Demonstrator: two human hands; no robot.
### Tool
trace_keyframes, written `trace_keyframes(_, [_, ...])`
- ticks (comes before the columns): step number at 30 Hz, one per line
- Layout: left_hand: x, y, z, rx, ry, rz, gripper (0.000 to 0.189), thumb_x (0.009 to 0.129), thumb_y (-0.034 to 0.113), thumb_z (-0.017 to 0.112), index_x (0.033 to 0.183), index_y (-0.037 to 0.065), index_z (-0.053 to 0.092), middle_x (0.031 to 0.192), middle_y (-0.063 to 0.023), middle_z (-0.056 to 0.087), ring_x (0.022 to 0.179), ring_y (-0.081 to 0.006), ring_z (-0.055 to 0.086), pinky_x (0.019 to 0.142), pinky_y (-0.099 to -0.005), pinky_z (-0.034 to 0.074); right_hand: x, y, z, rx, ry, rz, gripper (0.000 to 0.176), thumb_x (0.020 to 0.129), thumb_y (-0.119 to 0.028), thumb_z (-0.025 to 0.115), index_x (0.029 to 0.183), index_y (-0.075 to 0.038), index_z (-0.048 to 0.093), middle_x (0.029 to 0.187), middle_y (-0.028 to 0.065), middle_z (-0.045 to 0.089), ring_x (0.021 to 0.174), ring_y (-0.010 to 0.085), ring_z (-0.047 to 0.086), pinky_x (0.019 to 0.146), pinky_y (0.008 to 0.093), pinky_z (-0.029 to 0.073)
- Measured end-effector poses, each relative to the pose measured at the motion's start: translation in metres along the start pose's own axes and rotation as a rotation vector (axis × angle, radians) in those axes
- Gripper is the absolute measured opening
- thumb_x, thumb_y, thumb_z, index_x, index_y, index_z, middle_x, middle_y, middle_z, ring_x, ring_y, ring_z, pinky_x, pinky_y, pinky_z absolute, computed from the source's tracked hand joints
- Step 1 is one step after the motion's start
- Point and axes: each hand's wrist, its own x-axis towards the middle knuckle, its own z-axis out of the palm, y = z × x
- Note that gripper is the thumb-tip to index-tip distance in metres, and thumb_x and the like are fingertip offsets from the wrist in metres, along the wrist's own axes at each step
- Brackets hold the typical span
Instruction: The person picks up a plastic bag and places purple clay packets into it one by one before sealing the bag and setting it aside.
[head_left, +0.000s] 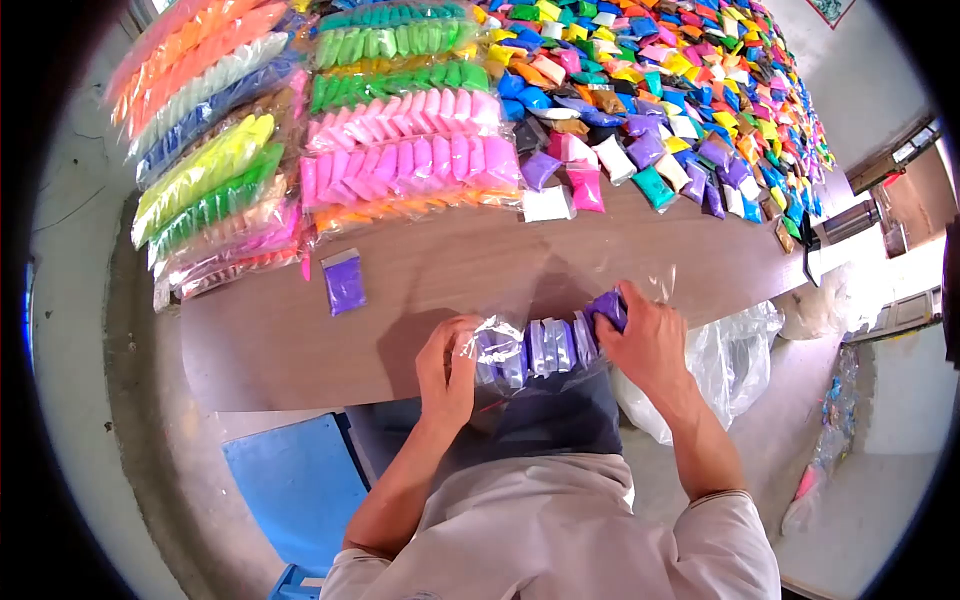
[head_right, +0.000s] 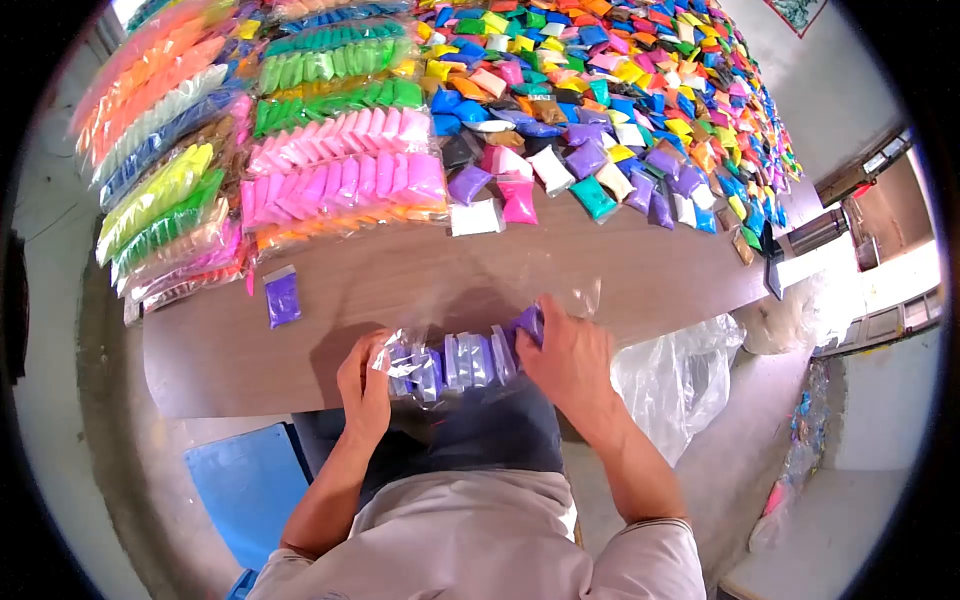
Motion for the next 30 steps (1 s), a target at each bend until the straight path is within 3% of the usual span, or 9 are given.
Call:
trace_keyframes(4, [0.016,0.006,0.0,-0.002,0.041,0.007,0.024,0.1,0.013,0.049,0.108,-0.003,0.064,0.1,-0.0053,0.066,0.089,-0.0109,0.058,0.077,-0.0254,0.046,0.027,-0.008,0.0,-0.003,-0.029,-0.015,0.026,0.08,-0.024,0.071,0.092,-0.003,0.059,0.072,0.0201,0.067,0.069,0.0423,0.066,0.064,0.0529,0.049])
trace_keyframes(11, [0.032,-0.008,-0.005,0.071,0.188,-0.03,0.026,0.102,0.017,0.048,0.107,-0.004,0.063,0.094,-0.0055,0.065,0.087,-0.0112,0.056,0.079,-0.026,0.045,0.049,-0.011,-0.002,0.031,-0.001,-0.161,0.032,0.079,-0.028,0.071,0.097,-0.005,0.058,0.071,0.0207,0.067,0.071,0.0427,0.066,0.067,0.0542,0.05])
trace_keyframes(14, [0.029,-0.009,-0.003,0.069,0.192,0.003,0.025,0.102,0.015,0.049,0.106,-0.004,0.064,0.094,-0.0064,0.065,0.088,-0.0115,0.056,0.08,-0.0265,0.045,0.044,-0.006,-0.007,0.031,-0.087,-0.158,0.037,0.078,-0.03,0.072,0.102,-0.006,0.058,0.072,0.0208,0.067,0.073,0.0425,0.066,0.07,0.0548,0.05])
trace_keyframes(16, [0.029,-0.011,-0.004,0.065,0.189,-0.007,0.025,0.102,0.015,0.049,0.106,-0.004,0.064,0.094,-0.0065,0.065,0.088,-0.0116,0.056,0.08,-0.0264,0.045,0.037,-0.004,-0.018,0.05,-0.208,-0.113,0.052,0.078,-0.034,0.075,0.119,-0.004,0.061,0.08,0.0196,0.069,0.08,0.0405,0.067,0.074,0.0497,0.051])
trace_keyframes(19, [0.029,-0.01,-0.003,0.059,0.178,-0.008,0.025,0.102,0.015,0.049,0.106,-0.004,0.064,0.093,-0.0066,0.065,0.087,-0.0118,0.056,0.08,-0.0264,0.045,0.028,0.0,-0.029,0.013,-0.276,-0.145,0.054,0.079,-0.036,0.075,0.121,-0.005,0.061,0.076,0.0184,0.069,0.077,0.0403,0.067,0.073,0.0497,0.051])
trace_keyframes(23, [0.029,-0.008,-0.003,0.055,0.167,-0.015,0.024,0.101,0.015,0.049,0.106,-0.003,0.064,0.093,-0.0069,0.065,0.086,-0.0123,0.056,0.079,-0.0266,0.045,0.026,0.0,-0.027,0.01,-0.283,-0.16,0.053,0.08,-0.034,0.074,0.124,-0.006,0.06,0.07,0.0165,0.067,0.073,0.0399,0.067,0.072,0.0503,0.05])
trace_keyframes(25, [0.03,-0.01,-0.004,0.072,0.17,-0.012,0.024,0.101,0.016,0.05,0.105,-0.003,0.064,0.092,-0.0069,0.065,0.086,-0.0124,0.056,0.079,-0.0267,0.045,0.026,-0.002,-0.021,0.016,-0.166,-0.178,0.052,0.083,-0.03,0.073,0.126,-0.005,0.059,0.064,0.0146,0.065,0.069,0.0396,0.066,0.072,0.051,0.05])
trace_keyframes(30, [0.029,-0.011,-0.005,0.05,0.168,-0.016,0.024,0.101,0.017,0.051,0.105,-0.003,0.064,0.092,-0.0072,0.065,0.085,-0.0125,0.056,0.078,-0.027,0.045,0.023,-0.006,-0.005,-0.15,-0.1,-0.202,0.049,0.084,-0.03,0.071,0.126,-0.007,0.059,0.07,0.0189,0.067,0.068,0.0409,0.067,0.066,0.0513,0.052])
